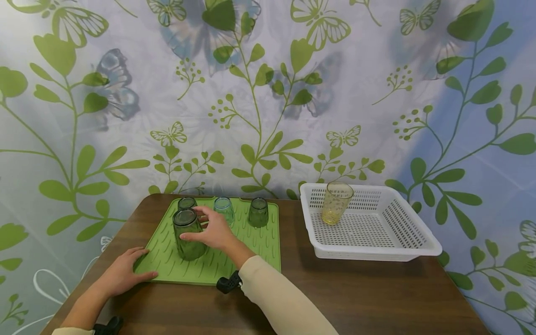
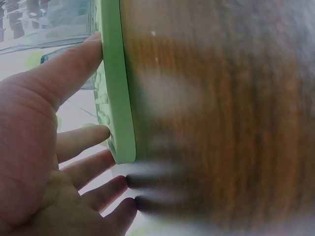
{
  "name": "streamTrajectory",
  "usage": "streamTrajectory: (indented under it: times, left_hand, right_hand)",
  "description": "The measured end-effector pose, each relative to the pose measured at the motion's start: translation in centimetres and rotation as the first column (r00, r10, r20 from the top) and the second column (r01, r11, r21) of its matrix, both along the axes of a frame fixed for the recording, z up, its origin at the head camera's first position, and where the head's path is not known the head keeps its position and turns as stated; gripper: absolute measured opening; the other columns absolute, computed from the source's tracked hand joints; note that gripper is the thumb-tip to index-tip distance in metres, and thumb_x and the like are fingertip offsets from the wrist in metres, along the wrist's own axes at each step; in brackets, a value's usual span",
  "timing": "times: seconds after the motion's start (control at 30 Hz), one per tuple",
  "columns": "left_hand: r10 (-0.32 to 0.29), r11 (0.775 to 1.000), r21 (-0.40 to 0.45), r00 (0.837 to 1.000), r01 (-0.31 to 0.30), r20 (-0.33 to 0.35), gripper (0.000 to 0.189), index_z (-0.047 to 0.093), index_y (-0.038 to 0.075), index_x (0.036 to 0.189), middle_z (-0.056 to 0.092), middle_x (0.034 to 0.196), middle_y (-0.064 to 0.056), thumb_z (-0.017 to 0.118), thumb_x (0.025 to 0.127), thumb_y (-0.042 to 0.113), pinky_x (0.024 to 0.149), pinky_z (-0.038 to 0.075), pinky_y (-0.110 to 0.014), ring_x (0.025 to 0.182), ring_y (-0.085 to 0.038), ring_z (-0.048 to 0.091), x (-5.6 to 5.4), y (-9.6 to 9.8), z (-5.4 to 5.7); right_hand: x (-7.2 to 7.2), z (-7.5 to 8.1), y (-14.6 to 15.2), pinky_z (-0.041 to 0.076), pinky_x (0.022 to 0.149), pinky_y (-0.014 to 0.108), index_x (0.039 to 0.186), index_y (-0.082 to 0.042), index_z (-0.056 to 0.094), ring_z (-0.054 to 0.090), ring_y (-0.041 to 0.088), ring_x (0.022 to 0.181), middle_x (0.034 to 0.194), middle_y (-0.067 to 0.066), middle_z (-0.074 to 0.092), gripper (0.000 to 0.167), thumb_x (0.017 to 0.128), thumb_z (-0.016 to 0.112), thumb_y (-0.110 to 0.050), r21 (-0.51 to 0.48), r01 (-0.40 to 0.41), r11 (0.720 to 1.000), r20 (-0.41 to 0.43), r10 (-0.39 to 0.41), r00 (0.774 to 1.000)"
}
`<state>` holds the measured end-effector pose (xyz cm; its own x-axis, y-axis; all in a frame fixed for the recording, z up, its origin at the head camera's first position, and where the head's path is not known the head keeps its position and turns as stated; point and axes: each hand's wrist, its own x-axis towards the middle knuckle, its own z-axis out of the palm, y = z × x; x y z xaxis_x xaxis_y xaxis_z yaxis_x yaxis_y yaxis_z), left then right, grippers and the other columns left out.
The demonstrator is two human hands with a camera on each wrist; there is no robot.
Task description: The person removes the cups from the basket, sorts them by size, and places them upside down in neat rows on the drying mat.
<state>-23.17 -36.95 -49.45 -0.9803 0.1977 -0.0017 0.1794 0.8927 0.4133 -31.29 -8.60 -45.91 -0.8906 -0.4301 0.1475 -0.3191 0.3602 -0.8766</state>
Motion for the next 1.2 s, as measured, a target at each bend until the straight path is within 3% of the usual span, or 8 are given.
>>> streamTrajectory:
  times: [0.3, 0.67, 0.87, 1.03, 1.2]
  left_hand:
    - [0.0, 1.0, 0.001, 1.0, 0.0, -0.003, 0.086, 0.052, -0.015, 0.137, 0.048, 0.138, -0.042, 0.081, 0.085, 0.047, 0.093, 0.048, -0.069, 0.124, -0.063, 0.048, 0.1, 0.1, 0.3]
    - [-0.006, 1.0, 0.01, 1.0, 0.005, 0.002, 0.087, 0.053, -0.015, 0.137, 0.049, 0.138, -0.042, 0.081, 0.084, 0.048, 0.093, 0.048, -0.068, 0.124, -0.063, 0.049, 0.2, 0.0, 0.2]
    - [-0.012, 1.0, 0.008, 1.0, 0.012, 0.004, 0.087, 0.052, -0.016, 0.137, 0.05, 0.139, -0.04, 0.081, 0.085, 0.048, 0.094, 0.048, -0.068, 0.125, -0.062, 0.049, 0.3, 0.0, 0.2]
    - [-0.015, 1.0, 0.007, 1.0, 0.015, -0.019, 0.085, 0.052, -0.015, 0.137, 0.052, 0.137, -0.039, 0.081, 0.085, 0.046, 0.095, 0.048, -0.067, 0.125, -0.06, 0.05, 0.6, 0.1, 0.3]
    - [-0.011, 1.0, 0.002, 0.999, 0.011, -0.043, 0.083, 0.054, -0.015, 0.136, 0.054, 0.136, -0.037, 0.082, 0.085, 0.045, 0.095, 0.049, -0.066, 0.124, -0.059, 0.052, 1.0, 0.2, 0.4]
  right_hand:
    - [0.2, 0.4, 0.0, 0.057, 0.092, 0.028, 0.147, -0.036, 0.051, 0.063, 0.013, 0.121, 0.138, -0.003, 0.061, 0.075, 0.082, 0.085, -0.048, 0.019, -0.002, 1.0, 0.003, 0.002, 1.0]
    - [0.3, 0.1, 0.4, 0.057, 0.093, 0.03, 0.144, -0.041, 0.052, 0.061, 0.014, 0.123, 0.138, -0.008, 0.06, 0.072, 0.081, 0.086, -0.046, -0.03, -0.004, 1.0, 0.019, 0.005, 1.0]
    - [0.9, 1.2, 2.3, 0.054, 0.1, 0.038, 0.146, -0.035, 0.053, 0.059, 0.024, 0.129, 0.144, -0.006, 0.059, 0.07, 0.084, 0.085, -0.043, -0.07, -0.024, 0.997, 0.001, 0.024, 1.0]
    - [1.5, 2.6, 4.6, 0.054, 0.102, 0.035, 0.142, -0.035, 0.055, 0.06, 0.013, 0.122, 0.141, -0.012, 0.06, 0.065, 0.085, 0.085, -0.039, -0.1, -0.011, 0.995, -0.042, 0.007, 0.999]
    - [2.0, 3.4, 7.0, 0.055, 0.102, 0.035, 0.14, -0.029, 0.058, 0.062, 0.013, 0.121, 0.139, -0.006, 0.062, 0.062, 0.085, 0.086, -0.034, -0.131, 0.013, 0.991, -0.091, -0.025, 0.996]
